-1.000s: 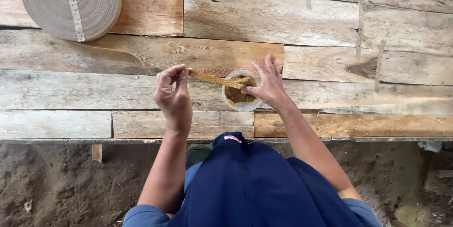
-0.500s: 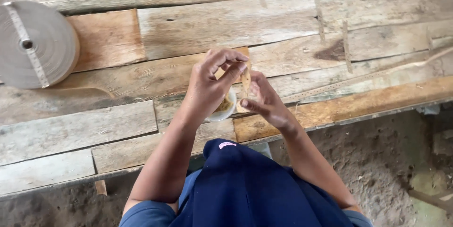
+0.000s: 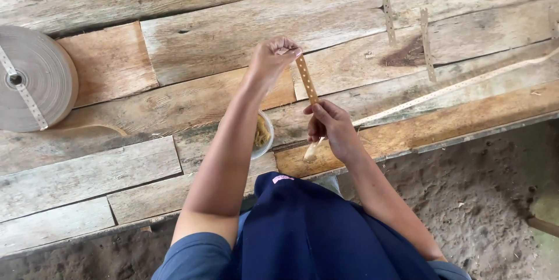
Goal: Applying adhesive to thin wooden strips and attaching them to a wooden surface, likely for sealing or construction.
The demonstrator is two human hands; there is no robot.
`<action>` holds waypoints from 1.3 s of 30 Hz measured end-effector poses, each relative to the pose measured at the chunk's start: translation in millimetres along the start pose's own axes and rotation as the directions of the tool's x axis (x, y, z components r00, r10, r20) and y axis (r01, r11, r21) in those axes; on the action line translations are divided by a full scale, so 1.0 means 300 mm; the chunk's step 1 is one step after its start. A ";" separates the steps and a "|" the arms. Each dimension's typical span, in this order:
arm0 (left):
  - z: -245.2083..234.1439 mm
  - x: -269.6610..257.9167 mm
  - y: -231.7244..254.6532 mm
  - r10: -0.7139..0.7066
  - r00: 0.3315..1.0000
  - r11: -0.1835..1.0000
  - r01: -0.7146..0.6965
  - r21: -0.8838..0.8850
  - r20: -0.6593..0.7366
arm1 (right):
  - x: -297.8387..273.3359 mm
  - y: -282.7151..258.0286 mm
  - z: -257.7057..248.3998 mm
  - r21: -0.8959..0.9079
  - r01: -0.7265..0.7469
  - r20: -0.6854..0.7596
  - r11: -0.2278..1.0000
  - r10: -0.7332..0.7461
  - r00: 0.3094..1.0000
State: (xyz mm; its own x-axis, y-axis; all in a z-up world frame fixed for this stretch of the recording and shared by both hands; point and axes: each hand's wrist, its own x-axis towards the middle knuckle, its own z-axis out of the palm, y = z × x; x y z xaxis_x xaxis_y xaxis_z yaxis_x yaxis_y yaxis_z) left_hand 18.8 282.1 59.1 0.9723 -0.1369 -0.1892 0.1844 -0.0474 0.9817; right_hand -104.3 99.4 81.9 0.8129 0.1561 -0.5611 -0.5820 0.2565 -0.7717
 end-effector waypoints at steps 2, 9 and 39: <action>-0.007 0.053 -0.078 -0.012 1.000 0.998 0.013 0.054 -0.017 | 0.051 0.058 -0.017 -0.023 -0.017 -0.003 1.000 0.017 1.000; -0.059 0.147 -0.202 -0.087 0.983 0.707 0.176 0.685 -0.162 | 0.125 0.182 -0.014 -0.031 -0.204 -0.038 0.979 0.202 0.979; -0.050 0.322 -0.139 -0.341 0.934 0.413 0.249 0.876 -0.104 | 0.155 0.027 0.046 -0.192 -0.412 -0.058 0.891 0.409 0.911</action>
State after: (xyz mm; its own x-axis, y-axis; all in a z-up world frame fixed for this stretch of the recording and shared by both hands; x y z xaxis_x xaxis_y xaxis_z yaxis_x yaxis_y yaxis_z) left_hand 107.1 285.7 0.1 0.8604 -0.0086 -0.5096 0.1925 -0.9203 0.3406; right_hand -71.0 121.9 53.8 0.5013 0.1915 -0.8438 -0.8577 -0.0187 -0.5138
